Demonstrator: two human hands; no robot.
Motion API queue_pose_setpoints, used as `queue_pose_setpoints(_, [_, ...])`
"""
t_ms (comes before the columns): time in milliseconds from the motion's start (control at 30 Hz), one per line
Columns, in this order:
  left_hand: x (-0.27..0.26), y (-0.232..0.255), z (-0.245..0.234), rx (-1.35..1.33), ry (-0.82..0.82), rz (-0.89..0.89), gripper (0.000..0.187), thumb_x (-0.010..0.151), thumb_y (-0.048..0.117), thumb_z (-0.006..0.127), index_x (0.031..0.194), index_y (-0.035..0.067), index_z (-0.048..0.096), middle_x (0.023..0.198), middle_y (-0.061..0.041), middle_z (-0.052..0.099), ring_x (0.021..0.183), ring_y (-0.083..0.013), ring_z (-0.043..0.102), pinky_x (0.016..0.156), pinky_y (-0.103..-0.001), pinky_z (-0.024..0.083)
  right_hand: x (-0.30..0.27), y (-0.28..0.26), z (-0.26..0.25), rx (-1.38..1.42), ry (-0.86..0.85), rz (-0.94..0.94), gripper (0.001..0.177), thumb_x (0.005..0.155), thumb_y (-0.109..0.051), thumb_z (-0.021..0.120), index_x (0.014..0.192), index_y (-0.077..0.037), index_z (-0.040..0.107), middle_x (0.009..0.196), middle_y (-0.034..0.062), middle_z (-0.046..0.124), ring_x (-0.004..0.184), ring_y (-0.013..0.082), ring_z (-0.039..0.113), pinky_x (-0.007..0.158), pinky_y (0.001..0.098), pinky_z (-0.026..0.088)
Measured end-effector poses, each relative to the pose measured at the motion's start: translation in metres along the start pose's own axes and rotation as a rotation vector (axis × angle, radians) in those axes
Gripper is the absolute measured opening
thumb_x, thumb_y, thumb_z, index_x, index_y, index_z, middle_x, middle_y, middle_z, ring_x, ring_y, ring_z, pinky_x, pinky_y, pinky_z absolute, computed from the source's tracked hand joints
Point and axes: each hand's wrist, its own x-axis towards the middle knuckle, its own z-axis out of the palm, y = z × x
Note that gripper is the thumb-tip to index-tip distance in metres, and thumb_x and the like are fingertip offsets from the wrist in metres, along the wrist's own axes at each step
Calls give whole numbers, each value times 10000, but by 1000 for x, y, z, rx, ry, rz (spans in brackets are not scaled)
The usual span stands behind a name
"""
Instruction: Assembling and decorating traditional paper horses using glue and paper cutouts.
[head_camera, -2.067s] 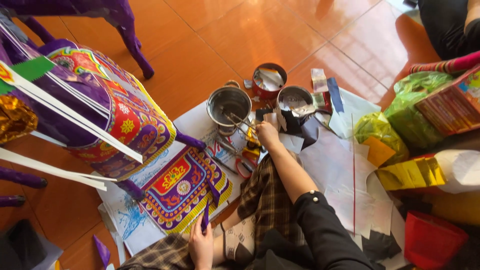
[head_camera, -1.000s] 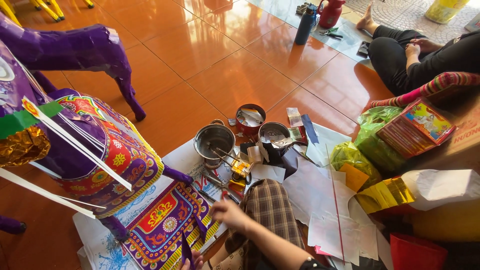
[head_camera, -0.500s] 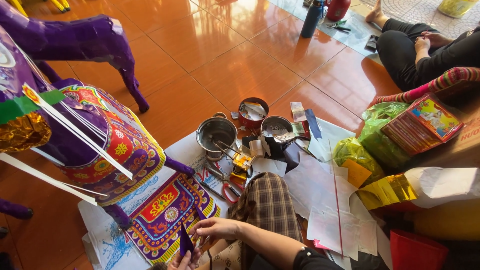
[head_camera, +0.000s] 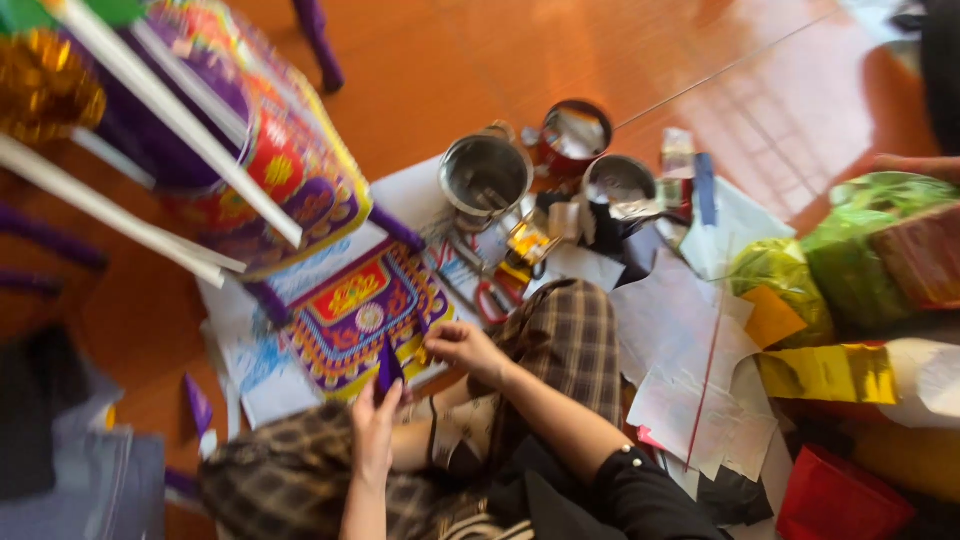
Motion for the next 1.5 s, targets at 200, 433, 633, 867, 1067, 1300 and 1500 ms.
queue_pose_setpoints(200, [-18, 36, 28, 318, 80, 221, 390, 868, 102, 749, 1232, -10, 663, 1045, -231, 704, 948, -231, 657, 841, -436, 572, 1, -7, 18, 44, -6, -48, 64, 865, -58, 753, 917, -41, 719, 719, 28, 688, 626, 54, 579, 557, 172, 473])
queue_pose_setpoints(433, [-12, 17, 18, 369, 40, 143, 376, 871, 117, 749, 1234, 41, 681, 1074, -172, 729, 925, -207, 692, 784, -330, 603, 1, 0, 24, -338, 5, -234, 68, 837, -80, 784, 873, -66, 729, 737, 61, 636, 639, 112, 546, 582, 241, 442])
queue_pose_setpoints(633, [-8, 8, 22, 401, 88, 157, 243, 918, 104, 687, 1156, 58, 712, 986, -143, 744, 852, -189, 706, 704, -299, 611, 5, 27, 25, -554, 118, -355, 110, 790, -108, 814, 855, -129, 728, 726, -6, 556, 585, 113, 526, 544, 225, 438])
queue_pose_setpoints(867, [3, -20, 21, 521, 278, 242, 75, 893, 153, 704, 907, 96, 750, 813, -111, 748, 797, -242, 732, 701, -363, 590, -1, 32, 26, -493, 205, -249, 234, 784, -112, 833, 910, -89, 637, 712, 44, 524, 594, 172, 534, 528, 300, 428])
queue_pose_setpoints(1067, [-1, -12, 20, 501, 257, 239, 86, 897, 151, 697, 889, 85, 751, 763, -109, 736, 705, -206, 703, 660, -347, 576, -3, -5, 35, -131, 60, -129, 714, 835, 6, 757, 1404, -70, 332, 957, 152, 608, 846, 214, 618, 687, 287, 485])
queue_pose_setpoints(1300, [-1, -18, 18, 551, 234, 256, 104, 901, 172, 698, 886, 89, 758, 749, -123, 729, 695, -222, 704, 618, -362, 559, 4, 5, 28, -56, 11, -18, 822, 827, 1, 772, 1501, -158, 330, 810, 139, 675, 716, 180, 646, 619, 257, 500])
queue_pose_setpoints(1500, [1, -15, 14, 535, 175, 242, 103, 913, 126, 680, 915, 55, 755, 778, -158, 726, 654, -254, 700, 515, -340, 566, 6, 3, 25, -40, 11, 0, 801, 823, -5, 778, 1488, -150, 355, 748, 98, 665, 669, 136, 629, 573, 224, 477])
